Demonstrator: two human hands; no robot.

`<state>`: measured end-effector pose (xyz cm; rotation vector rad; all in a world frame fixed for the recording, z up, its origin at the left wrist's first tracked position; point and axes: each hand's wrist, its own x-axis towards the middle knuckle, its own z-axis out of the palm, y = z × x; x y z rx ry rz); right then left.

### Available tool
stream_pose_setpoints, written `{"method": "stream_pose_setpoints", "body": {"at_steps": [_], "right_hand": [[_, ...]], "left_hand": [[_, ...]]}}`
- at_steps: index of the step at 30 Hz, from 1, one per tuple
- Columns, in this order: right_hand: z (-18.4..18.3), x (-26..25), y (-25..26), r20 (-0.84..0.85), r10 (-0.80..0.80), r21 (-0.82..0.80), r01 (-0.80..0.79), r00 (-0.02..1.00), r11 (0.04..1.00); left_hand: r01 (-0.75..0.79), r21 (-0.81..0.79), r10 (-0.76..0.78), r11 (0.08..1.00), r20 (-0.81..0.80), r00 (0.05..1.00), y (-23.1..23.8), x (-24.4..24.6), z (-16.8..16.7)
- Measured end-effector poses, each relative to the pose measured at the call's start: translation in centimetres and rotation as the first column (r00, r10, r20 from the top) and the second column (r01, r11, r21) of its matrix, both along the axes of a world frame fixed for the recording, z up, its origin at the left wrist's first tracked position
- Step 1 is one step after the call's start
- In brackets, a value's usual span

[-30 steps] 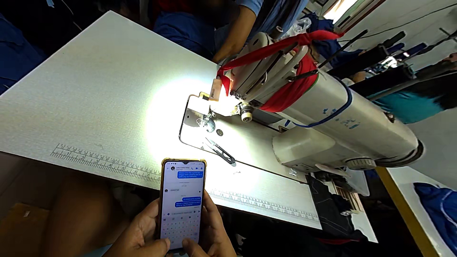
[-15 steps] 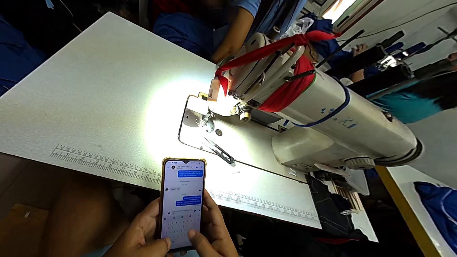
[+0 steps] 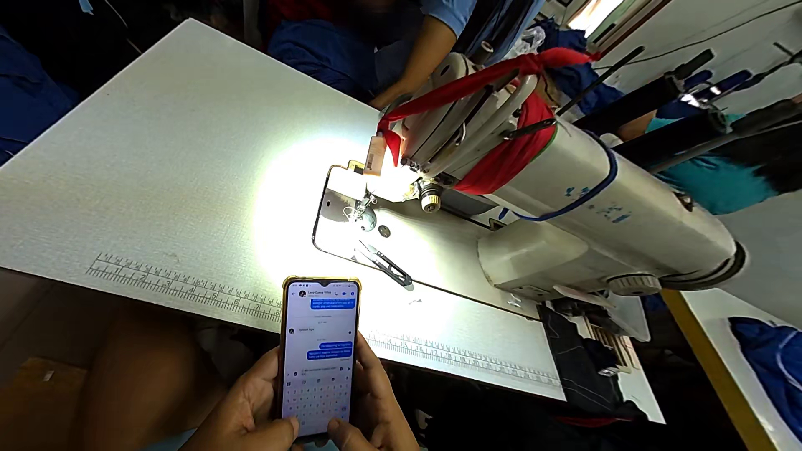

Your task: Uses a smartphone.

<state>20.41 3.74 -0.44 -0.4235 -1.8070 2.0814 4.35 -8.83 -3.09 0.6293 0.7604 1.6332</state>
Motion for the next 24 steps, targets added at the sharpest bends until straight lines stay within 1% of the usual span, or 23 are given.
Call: {"method": "stream_pose_setpoints", "body": {"at_steps": [16,19,22,24], "right_hand": [[-0.10,0.07,-0.11,0.009,-0.006,-0.006,0.006,1.000,1.000],[-0.13,0.01,-0.24,0.005,-0.028,-0.009,0.028,1.000,1.000],[-0.03,-0.22,-0.54,0.021,-0.080,0.024,0.080,0.997,0.997],[-0.05,-0.20,-0.51,0.021,-0.077,0.023,0.076,0.997,0.997]], "left_hand": [[0.005,0.019,-0.005,1.000,0.012,1.000,-0.12,0.07,-0.18],[0.014,0.019,-0.014,1.000,0.006,1.000,-0.12,0.00,-0.14],[0.017,0.030,-0.018,0.999,0.010,1.000,-0.13,0.02,-0.24],[0.018,0.026,-0.018,1.000,0.006,1.000,-0.14,0.01,-0.22]]}}
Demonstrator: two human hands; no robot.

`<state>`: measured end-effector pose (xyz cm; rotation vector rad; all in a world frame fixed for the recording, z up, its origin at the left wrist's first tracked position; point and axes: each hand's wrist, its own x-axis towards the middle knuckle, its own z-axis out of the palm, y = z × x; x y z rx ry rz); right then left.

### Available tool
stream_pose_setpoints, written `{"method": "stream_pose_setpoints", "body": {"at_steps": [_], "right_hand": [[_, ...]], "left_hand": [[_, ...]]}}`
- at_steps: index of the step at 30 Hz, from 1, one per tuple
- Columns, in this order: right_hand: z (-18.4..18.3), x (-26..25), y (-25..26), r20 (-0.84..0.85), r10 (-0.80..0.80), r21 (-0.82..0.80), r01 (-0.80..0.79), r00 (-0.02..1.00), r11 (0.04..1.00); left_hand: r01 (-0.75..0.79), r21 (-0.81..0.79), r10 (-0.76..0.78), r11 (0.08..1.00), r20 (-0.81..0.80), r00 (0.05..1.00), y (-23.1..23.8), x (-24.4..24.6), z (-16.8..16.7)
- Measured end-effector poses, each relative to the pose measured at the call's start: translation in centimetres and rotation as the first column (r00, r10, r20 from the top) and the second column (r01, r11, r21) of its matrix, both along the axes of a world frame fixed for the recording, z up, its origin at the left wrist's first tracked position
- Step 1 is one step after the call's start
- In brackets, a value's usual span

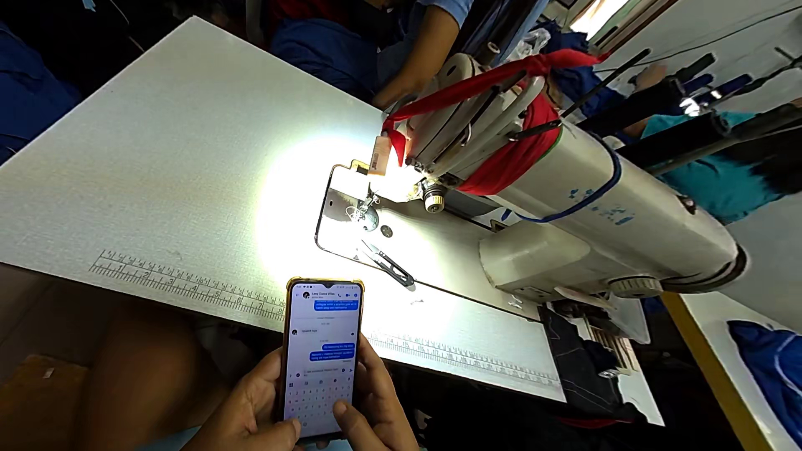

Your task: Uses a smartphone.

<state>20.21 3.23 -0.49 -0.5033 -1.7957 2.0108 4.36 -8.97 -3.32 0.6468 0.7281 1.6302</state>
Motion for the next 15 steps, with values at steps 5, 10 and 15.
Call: {"method": "stream_pose_setpoints", "body": {"at_steps": [5,10,15], "right_hand": [[-0.17,0.21,0.36,-0.027,0.079,-0.015,-0.080,0.996,0.997],[-0.07,0.36,0.41,-0.026,0.085,-0.034,-0.086,0.996,0.996],[-0.10,0.55,0.53,-0.027,0.093,-0.055,-0.095,0.995,0.994]], "left_hand": [[-0.013,-0.032,0.013,0.999,-0.012,1.000,-0.09,0.03,0.14],[-0.015,-0.013,0.015,1.000,-0.018,1.000,-0.08,0.02,0.08],[-0.010,-0.007,0.010,1.000,-0.020,1.000,-0.10,0.05,-0.04]]}}
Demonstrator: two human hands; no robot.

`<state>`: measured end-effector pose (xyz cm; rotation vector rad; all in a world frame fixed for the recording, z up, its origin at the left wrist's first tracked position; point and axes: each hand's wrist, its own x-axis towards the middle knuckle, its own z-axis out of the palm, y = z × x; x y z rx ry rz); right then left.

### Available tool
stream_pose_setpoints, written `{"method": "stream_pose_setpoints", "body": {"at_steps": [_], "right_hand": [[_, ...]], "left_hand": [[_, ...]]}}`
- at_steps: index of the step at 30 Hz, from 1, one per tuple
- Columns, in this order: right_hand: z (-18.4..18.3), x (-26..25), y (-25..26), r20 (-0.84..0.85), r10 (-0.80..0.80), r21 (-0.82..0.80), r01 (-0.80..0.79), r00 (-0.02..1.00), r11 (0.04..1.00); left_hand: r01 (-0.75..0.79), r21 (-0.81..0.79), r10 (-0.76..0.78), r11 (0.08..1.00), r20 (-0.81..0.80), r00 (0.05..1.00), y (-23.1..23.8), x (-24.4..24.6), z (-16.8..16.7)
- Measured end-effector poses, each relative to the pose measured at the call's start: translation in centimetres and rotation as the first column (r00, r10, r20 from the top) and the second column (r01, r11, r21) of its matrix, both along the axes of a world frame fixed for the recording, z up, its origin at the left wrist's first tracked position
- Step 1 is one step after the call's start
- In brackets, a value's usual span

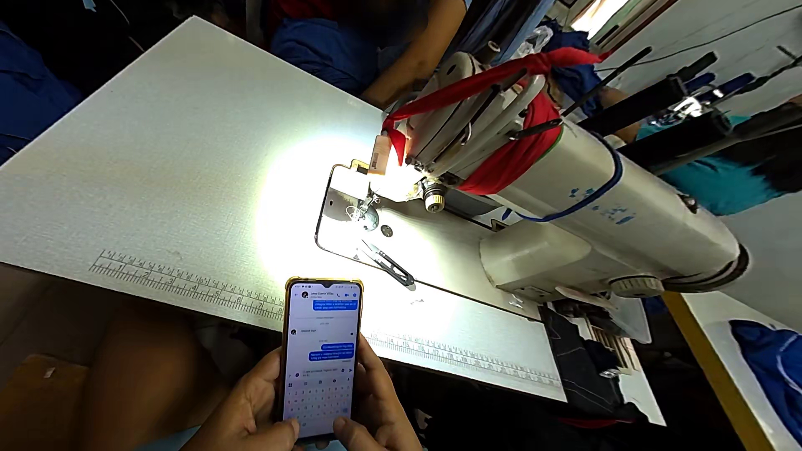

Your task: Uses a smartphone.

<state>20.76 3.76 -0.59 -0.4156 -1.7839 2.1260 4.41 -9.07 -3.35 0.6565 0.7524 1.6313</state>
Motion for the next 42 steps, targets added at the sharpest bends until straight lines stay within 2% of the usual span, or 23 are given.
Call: {"method": "stream_pose_setpoints", "body": {"at_steps": [4,8,12,19,23,25,31,35,40,42], "right_hand": [[0.0,-0.2,-0.3,0.004,-0.037,0.015,0.037,0.999,0.999],[-0.2,-1.0,-1.2,-0.016,-0.188,0.138,0.188,0.982,0.972],[-0.4,-1.5,-1.9,-0.015,-0.290,0.169,0.289,0.957,0.942],[-0.2,-1.2,-1.4,0.000,-0.239,0.165,0.235,0.971,0.958],[-0.2,-0.6,-0.5,-0.019,-0.075,0.099,0.076,0.997,0.992],[-0.1,-0.5,-0.5,0.005,-0.063,0.106,0.062,0.998,0.992],[-0.5,-0.2,0.2,-0.069,-0.020,-0.016,0.019,0.997,1.000],[-0.3,-0.4,-0.3,-0.037,-0.074,0.033,0.076,0.997,0.997],[-0.4,-1.7,-2.3,-0.039,-0.288,0.114,0.290,0.957,0.950],[-0.4,-2.0,-2.5,-0.026,-0.322,0.136,0.323,0.946,0.937]], "left_hand": [[0.005,0.015,-0.005,1.000,-0.013,1.000,0.1,0.0,0.0],[0.032,0.028,-0.031,0.999,-0.023,0.999,0.1,-0.1,0.3],[0.049,0.051,-0.048,0.997,-0.038,0.998,0.2,0.0,0.2],[0.007,0.000,-0.007,1.000,-0.080,0.997,0.2,0.0,0.5],[-0.020,-0.017,0.019,1.000,-0.045,0.999,0.1,0.0,0.4],[-0.022,-0.008,0.022,1.000,-0.026,0.999,0.1,0.0,0.3],[-0.004,-0.002,0.004,1.000,-0.029,1.000,0.1,-0.1,0.4],[-0.020,-0.024,0.019,0.999,-0.052,0.998,0.2,0.1,0.4],[0.006,0.014,-0.005,1.000,-0.032,0.999,0.2,0.2,0.3],[0.009,0.019,-0.008,1.000,-0.040,0.999,0.1,0.2,0.3]]}}
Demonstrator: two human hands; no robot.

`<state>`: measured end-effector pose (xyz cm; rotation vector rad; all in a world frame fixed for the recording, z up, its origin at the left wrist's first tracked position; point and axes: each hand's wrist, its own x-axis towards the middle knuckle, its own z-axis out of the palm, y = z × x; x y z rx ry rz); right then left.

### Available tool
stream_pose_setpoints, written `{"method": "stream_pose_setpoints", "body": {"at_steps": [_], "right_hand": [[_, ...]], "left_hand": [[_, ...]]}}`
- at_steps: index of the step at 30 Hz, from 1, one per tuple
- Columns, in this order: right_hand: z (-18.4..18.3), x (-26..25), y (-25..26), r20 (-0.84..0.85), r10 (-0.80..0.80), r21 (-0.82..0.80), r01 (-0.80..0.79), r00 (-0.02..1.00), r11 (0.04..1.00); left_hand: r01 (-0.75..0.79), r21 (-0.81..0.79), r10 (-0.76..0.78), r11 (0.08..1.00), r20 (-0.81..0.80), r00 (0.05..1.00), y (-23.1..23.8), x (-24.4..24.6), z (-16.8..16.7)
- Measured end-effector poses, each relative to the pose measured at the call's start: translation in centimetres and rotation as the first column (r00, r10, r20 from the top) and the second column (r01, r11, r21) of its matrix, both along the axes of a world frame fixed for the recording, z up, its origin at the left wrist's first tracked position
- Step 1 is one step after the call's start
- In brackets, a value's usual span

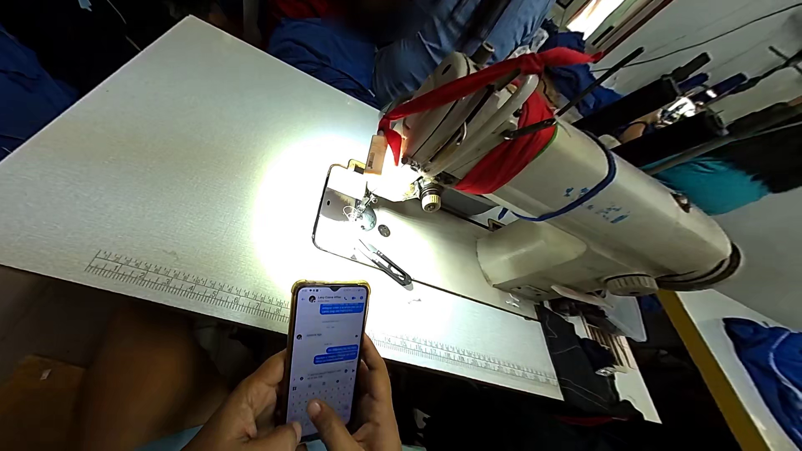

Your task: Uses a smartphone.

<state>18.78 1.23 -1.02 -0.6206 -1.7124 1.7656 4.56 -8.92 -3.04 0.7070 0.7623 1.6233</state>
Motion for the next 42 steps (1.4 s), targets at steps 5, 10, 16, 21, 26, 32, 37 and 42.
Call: {"method": "stream_pose_setpoints", "body": {"at_steps": [5,10,16,21,26,32,37,42], "right_hand": [[-0.3,0.6,1.1,-0.047,0.121,-0.067,-0.124,0.992,0.990],[-0.2,1.2,1.8,-0.067,0.227,-0.122,-0.234,0.972,0.965],[0.1,0.9,1.3,0.004,0.195,-0.033,-0.195,0.981,0.980],[0.1,0.9,1.3,0.019,0.198,-0.022,-0.197,0.980,0.980],[0.1,1.2,1.7,0.010,0.250,-0.059,-0.249,0.968,0.967],[0.4,1.5,2.1,-0.019,0.279,-0.103,-0.280,0.960,0.955],[0.3,1.3,2.0,-0.015,0.257,-0.086,-0.258,0.966,0.962],[0.2,1.1,1.8,0.010,0.219,-0.021,-0.218,0.976,0.976]], "left_hand": [[0.004,0.006,-0.004,1.000,0.000,1.000,-0.2,-0.3,-0.1],[-0.002,-0.007,0.002,1.000,0.005,1.000,-0.2,-0.4,-0.2],[-0.009,-0.028,0.009,1.000,0.013,1.000,-0.2,-0.3,-0.2],[-0.017,-0.033,0.017,0.999,0.013,1.000,-0.2,-0.3,-0.2],[-0.016,-0.038,0.017,0.999,0.025,1.000,-0.2,-0.2,-0.2],[-0.004,-0.014,0.004,1.000,0.036,0.999,-0.1,-0.3,-0.2],[0.003,-0.019,-0.003,1.000,0.031,1.000,-0.1,-0.3,-0.1],[0.012,-0.016,-0.011,1.000,0.022,1.000,0.0,-0.4,0.1]]}}
